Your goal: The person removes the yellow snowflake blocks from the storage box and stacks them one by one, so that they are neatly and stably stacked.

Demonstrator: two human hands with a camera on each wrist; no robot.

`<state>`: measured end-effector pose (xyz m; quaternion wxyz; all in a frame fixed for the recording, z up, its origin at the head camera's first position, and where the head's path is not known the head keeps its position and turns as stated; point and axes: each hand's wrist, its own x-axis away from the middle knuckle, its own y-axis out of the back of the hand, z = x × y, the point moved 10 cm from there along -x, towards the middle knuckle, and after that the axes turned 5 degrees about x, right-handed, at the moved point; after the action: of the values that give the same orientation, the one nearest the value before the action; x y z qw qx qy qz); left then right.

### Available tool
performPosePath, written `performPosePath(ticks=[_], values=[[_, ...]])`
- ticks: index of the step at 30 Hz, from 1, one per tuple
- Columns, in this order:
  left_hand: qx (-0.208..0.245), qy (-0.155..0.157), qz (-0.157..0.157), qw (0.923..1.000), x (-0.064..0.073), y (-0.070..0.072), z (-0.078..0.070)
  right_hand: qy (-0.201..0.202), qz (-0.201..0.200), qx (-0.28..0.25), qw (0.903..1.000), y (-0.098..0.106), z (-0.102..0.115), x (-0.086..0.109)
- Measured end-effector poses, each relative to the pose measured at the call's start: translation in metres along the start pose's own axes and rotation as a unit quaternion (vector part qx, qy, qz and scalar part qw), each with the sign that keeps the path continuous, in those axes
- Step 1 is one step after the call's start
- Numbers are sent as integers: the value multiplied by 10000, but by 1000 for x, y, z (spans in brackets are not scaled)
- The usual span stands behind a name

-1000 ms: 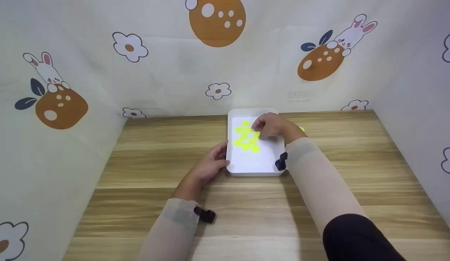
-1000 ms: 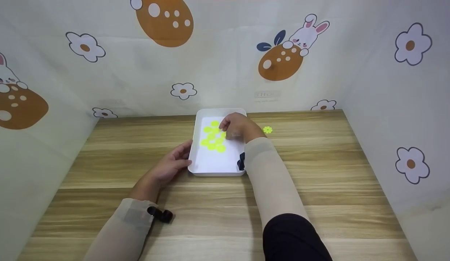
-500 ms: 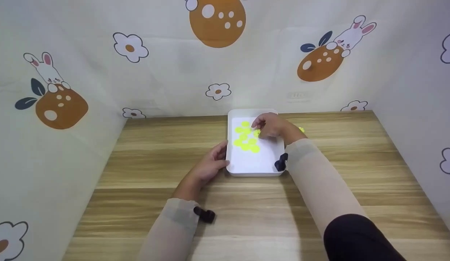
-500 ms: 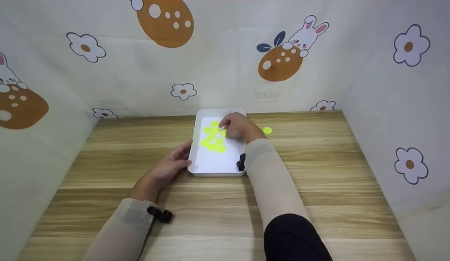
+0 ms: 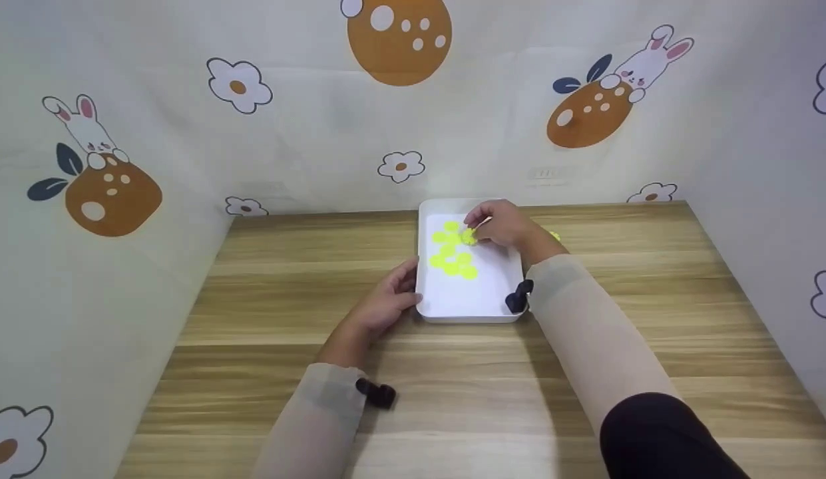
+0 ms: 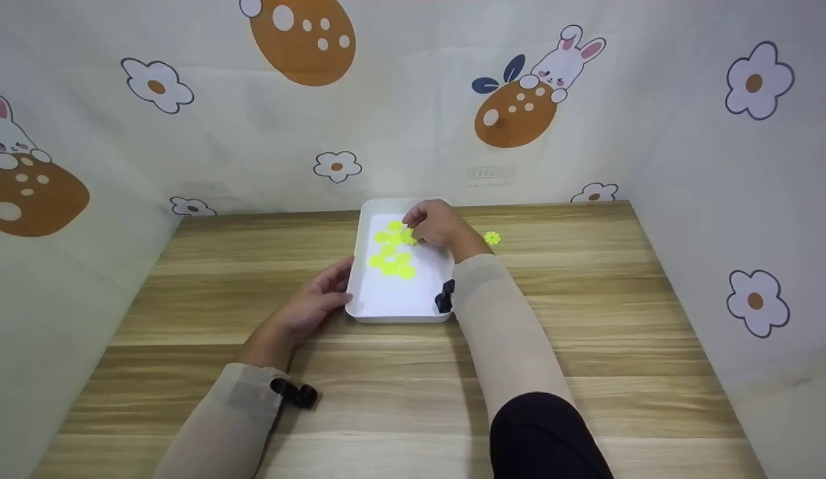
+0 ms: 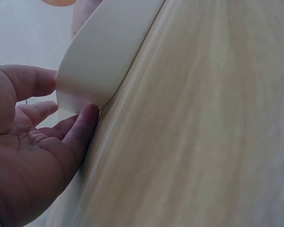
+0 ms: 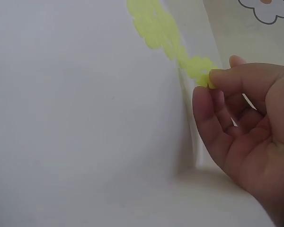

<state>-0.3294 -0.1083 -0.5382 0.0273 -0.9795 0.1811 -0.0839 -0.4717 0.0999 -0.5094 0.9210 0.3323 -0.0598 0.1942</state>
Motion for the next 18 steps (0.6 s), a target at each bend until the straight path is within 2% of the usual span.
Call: performPosePath(ticks=[11, 18], values=[[-28, 22, -1, 10000, -3, 1, 2, -117, -143, -888, 9959, 4, 2, 2], [-24, 92, -67, 9999, -2, 2, 2, -235, -160, -1261, 9916, 9, 8, 7]])
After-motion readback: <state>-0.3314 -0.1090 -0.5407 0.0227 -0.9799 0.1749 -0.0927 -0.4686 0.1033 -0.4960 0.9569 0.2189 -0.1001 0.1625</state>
